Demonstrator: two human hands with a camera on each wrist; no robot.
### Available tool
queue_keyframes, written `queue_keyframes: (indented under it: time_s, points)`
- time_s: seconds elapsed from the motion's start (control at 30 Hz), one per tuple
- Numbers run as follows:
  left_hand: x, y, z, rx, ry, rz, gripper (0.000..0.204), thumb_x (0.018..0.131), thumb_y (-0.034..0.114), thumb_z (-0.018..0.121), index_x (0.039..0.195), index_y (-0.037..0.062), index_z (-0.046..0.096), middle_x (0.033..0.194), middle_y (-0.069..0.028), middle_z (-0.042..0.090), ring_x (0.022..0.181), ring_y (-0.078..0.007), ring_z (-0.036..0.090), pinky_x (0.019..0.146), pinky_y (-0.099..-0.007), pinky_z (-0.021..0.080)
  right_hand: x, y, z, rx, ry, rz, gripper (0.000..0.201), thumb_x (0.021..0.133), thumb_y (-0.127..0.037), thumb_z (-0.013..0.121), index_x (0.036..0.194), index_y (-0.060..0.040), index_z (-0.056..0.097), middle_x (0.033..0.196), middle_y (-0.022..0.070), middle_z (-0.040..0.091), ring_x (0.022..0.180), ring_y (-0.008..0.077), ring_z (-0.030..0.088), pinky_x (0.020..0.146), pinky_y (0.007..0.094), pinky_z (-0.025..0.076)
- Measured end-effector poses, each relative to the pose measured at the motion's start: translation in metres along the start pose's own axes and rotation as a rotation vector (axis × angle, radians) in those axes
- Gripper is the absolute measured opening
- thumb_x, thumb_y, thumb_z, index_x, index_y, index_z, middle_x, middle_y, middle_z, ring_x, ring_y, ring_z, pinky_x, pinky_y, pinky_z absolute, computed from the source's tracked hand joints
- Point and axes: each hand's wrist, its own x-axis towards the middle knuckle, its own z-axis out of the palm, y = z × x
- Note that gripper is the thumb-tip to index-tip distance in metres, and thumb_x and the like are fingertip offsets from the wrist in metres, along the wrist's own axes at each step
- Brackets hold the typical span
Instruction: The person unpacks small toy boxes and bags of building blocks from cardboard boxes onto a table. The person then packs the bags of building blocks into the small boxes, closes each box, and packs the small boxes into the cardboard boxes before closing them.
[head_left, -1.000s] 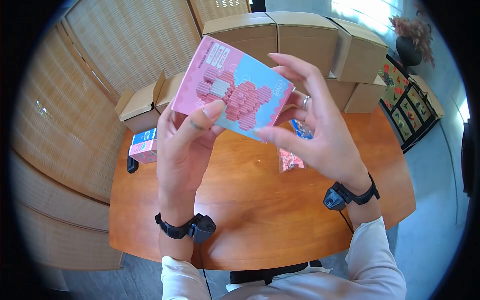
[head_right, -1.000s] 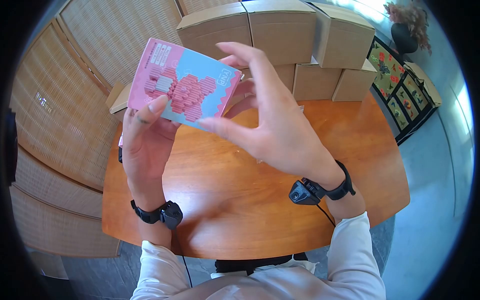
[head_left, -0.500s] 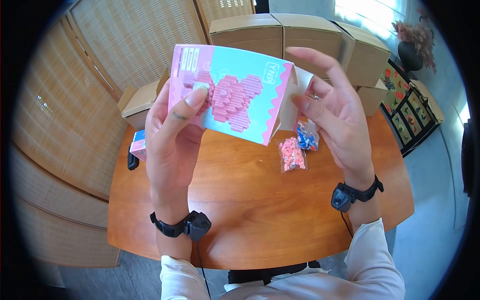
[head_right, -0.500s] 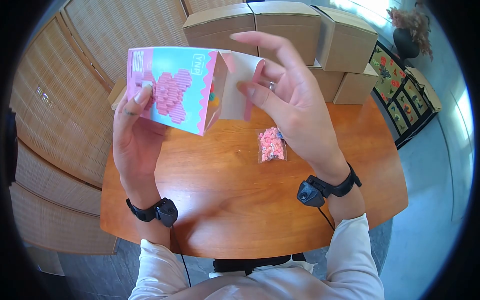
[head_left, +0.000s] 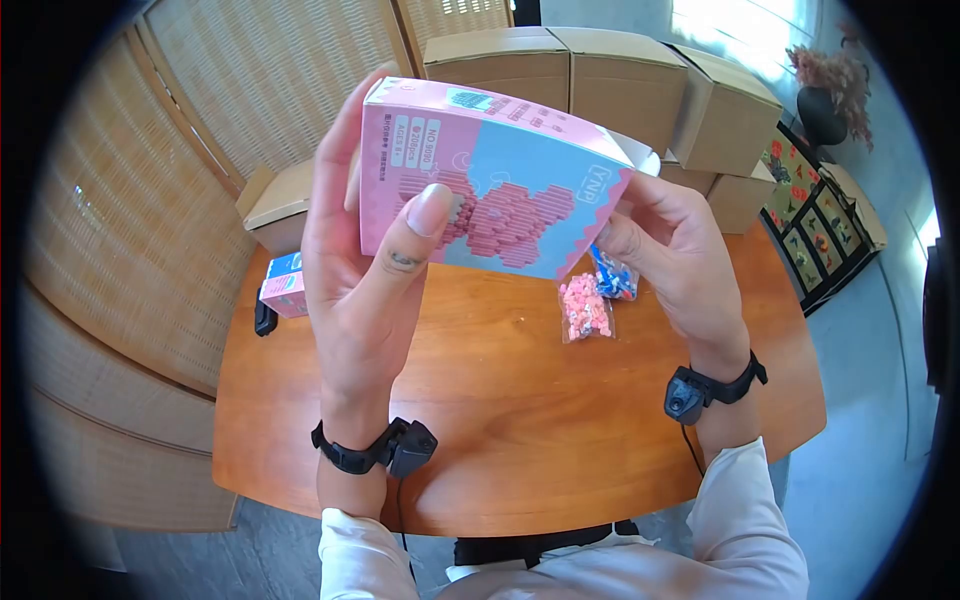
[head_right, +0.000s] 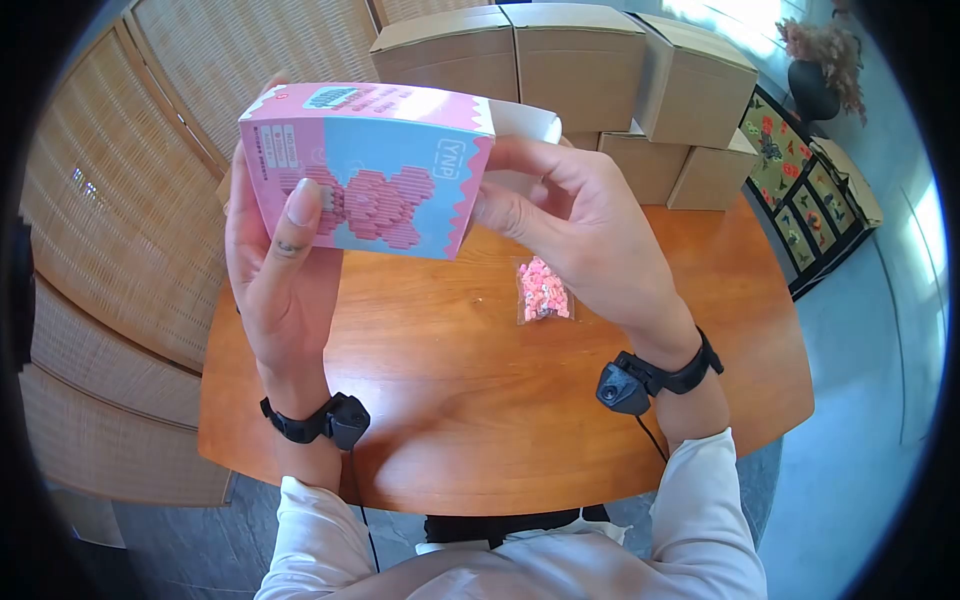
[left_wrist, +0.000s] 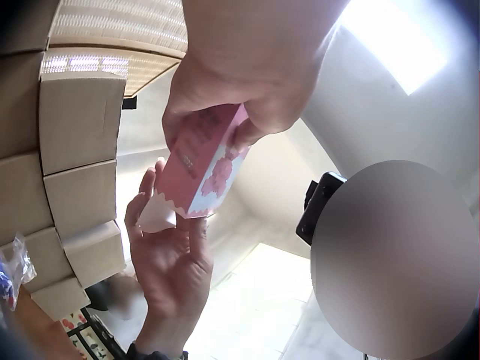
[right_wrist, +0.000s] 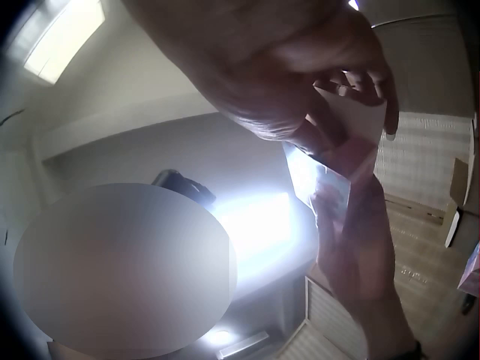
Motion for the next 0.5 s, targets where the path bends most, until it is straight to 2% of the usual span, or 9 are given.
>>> queue_keyframes:
  time_s: [0.1, 0.2, 0.37, 0.43, 0.5]
  points:
    - [-0.0015, 0.0007, -0.0025, -0.002, -0.002, -0.026, 0.067, 0.102, 0.010, 0.062, 0.160, -0.0016, 0.031, 0.146, -0.0121, 0.053, 0.135, -0.0205, 0.051, 0.113, -0.0381, 0.041, 0.0006, 0.0000, 0.0011, 0.135, -0.082, -0.029, 0.047, 0.096, -0.011, 0.075, 0.137, 0.0054, 0.060, 0.119, 0.0085, 0.072, 0.106, 0.0137, 0.068, 0.095, 0.0281, 0.055]
    - [-0.0004, 0.0010, -0.0033, 0.005, -0.011, -0.016, 0.067, 0.102, 0.010, 0.062, 0.160, -0.0018, 0.030, 0.147, -0.0118, 0.053, 0.135, -0.0199, 0.051, 0.113, -0.0378, 0.041, -0.0012, -0.0051, -0.0020, 0.027, -0.118, -0.037, 0.048, 0.096, -0.010, 0.075, 0.138, 0.0070, 0.058, 0.120, 0.0105, 0.072, 0.107, 0.0146, 0.069, 0.096, 0.0289, 0.055]
    - [-0.0021, 0.0025, -0.0048, 0.033, -0.035, -0.073, 0.068, 0.102, 0.010, 0.063, 0.160, -0.0020, 0.029, 0.148, -0.0127, 0.052, 0.136, -0.0198, 0.050, 0.113, -0.0375, 0.040, -0.0008, -0.0020, -0.0038, 0.046, -0.101, -0.029, 0.047, 0.096, -0.008, 0.075, 0.137, 0.0078, 0.059, 0.119, 0.0102, 0.073, 0.108, 0.0140, 0.069, 0.095, 0.0279, 0.056]
    - [-0.0007, 0.0038, -0.0048, 0.085, -0.065, -0.036, 0.071, 0.100, 0.008, 0.064, 0.160, -0.0016, 0.028, 0.148, -0.0131, 0.051, 0.136, -0.0203, 0.051, 0.112, -0.0370, 0.042, -0.0002, -0.0012, -0.0022, 0.023, -0.103, -0.033, 0.047, 0.096, -0.008, 0.074, 0.137, 0.0082, 0.059, 0.118, 0.0098, 0.073, 0.108, 0.0136, 0.070, 0.094, 0.0272, 0.056]
    - [-0.0013, 0.0076, -0.0027, 0.116, -0.075, -0.042, 0.071, 0.099, 0.007, 0.065, 0.160, -0.0013, 0.029, 0.148, -0.0134, 0.051, 0.136, -0.0206, 0.050, 0.113, -0.0369, 0.041, -0.0014, 0.0028, 0.0012, -0.073, -0.006, -0.050, 0.045, 0.095, -0.011, 0.076, 0.134, 0.0057, 0.063, 0.105, 0.0049, 0.075, 0.092, 0.0100, 0.069, 0.084, 0.0230, 0.055]
